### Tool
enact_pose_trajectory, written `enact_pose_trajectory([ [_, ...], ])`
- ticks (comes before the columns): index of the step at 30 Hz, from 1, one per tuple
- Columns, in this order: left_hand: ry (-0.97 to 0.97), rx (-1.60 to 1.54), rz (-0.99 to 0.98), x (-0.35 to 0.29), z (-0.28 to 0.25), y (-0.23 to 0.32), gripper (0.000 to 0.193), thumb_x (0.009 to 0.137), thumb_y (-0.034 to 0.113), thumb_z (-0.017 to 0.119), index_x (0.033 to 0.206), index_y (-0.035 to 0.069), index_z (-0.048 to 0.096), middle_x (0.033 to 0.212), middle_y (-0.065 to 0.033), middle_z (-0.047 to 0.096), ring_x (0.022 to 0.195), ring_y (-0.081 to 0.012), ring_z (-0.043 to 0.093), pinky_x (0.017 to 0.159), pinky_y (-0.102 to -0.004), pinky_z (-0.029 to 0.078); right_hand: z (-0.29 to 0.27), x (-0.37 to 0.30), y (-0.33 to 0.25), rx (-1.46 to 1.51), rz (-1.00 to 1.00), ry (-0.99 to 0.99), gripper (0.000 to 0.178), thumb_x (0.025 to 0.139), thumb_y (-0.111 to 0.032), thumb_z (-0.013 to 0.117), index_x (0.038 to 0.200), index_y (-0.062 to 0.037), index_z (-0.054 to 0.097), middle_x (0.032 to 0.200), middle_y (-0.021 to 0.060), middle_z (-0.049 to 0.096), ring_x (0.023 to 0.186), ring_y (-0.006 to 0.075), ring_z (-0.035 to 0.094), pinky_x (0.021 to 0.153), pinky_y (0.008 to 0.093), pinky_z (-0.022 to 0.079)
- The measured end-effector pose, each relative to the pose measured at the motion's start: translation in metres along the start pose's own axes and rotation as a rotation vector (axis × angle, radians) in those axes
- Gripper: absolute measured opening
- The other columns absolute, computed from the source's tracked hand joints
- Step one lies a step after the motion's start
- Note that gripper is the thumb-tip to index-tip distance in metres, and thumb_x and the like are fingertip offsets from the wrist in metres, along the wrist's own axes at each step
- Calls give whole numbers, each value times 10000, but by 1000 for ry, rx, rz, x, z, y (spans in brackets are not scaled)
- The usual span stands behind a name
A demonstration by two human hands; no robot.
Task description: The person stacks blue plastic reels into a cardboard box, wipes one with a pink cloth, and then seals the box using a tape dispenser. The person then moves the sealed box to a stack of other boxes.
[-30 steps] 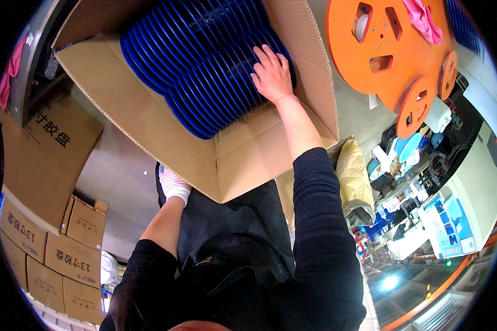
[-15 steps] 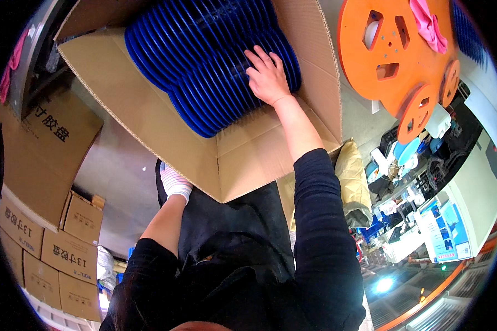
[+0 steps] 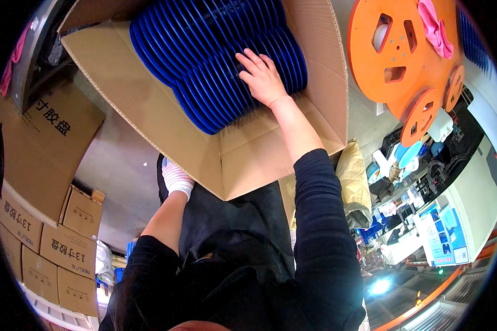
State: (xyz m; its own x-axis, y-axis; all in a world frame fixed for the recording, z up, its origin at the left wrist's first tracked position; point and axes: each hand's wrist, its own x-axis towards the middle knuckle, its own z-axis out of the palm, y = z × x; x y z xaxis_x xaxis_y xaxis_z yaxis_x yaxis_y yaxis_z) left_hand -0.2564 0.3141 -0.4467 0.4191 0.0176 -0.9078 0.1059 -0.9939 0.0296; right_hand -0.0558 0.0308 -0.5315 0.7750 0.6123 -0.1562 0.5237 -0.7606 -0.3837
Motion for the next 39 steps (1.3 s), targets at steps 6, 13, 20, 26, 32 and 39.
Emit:
enact_pose_trajectory([
  [6,2,5,-10,-1,-3,1,553,921,448,375,1351,113,471,1416,-126,446,1348,-246,358,1120,-430,223,-8,7,-13,64,62,1,111,753,-83,632,851,-100,581,1421,41,431,1362,228,331,1059,437,317],
  [13,-22,-1,-23,0,-7,1,556,919,449,378,1346,109,479,1421,-128,441,1348,-248,359,1121,-429,224,7,10,-19,48,-45,31,148,745,-63,626,862,-129,564,1408,43,443,1353,239,348,1060,444,321],
  [20,9,-3,-14,0,-5,0,555,912,448,391,1341,109,484,1408,-128,454,1342,-252,365,1120,-428,225,0,18,-30,153,17,9,110,740,-94,637,834,-118,584,1378,56,473,1348,246,353,1064,471,306],
  [26,16,4,-13,1,-6,-1,547,911,442,394,1335,110,491,1397,-125,466,1340,-253,369,1117,-437,228,10,24,-38,155,-55,-4,162,711,-32,642,826,-96,547,1383,72,464,1348,265,356,1051,468,320],
  [32,16,-14,-10,4,-1,-4,552,900,451,410,1328,113,497,1390,-120,471,1340,-263,366,1112,-446,234,15,26,-42,178,-88,-40,203,692,-38,650,861,-112,564,1391,71,454,1355,273,341,1059,467,315],
  [39,36,-3,7,4,2,-6,572,882,468,437,1325,112,497,1388,-117,469,1335,-267,369,1109,-452,241,15,31,-54,193,-45,-42,179,711,-85,659,864,-108,569,1401,74,443,1358,270,336,1058,467,317],
])
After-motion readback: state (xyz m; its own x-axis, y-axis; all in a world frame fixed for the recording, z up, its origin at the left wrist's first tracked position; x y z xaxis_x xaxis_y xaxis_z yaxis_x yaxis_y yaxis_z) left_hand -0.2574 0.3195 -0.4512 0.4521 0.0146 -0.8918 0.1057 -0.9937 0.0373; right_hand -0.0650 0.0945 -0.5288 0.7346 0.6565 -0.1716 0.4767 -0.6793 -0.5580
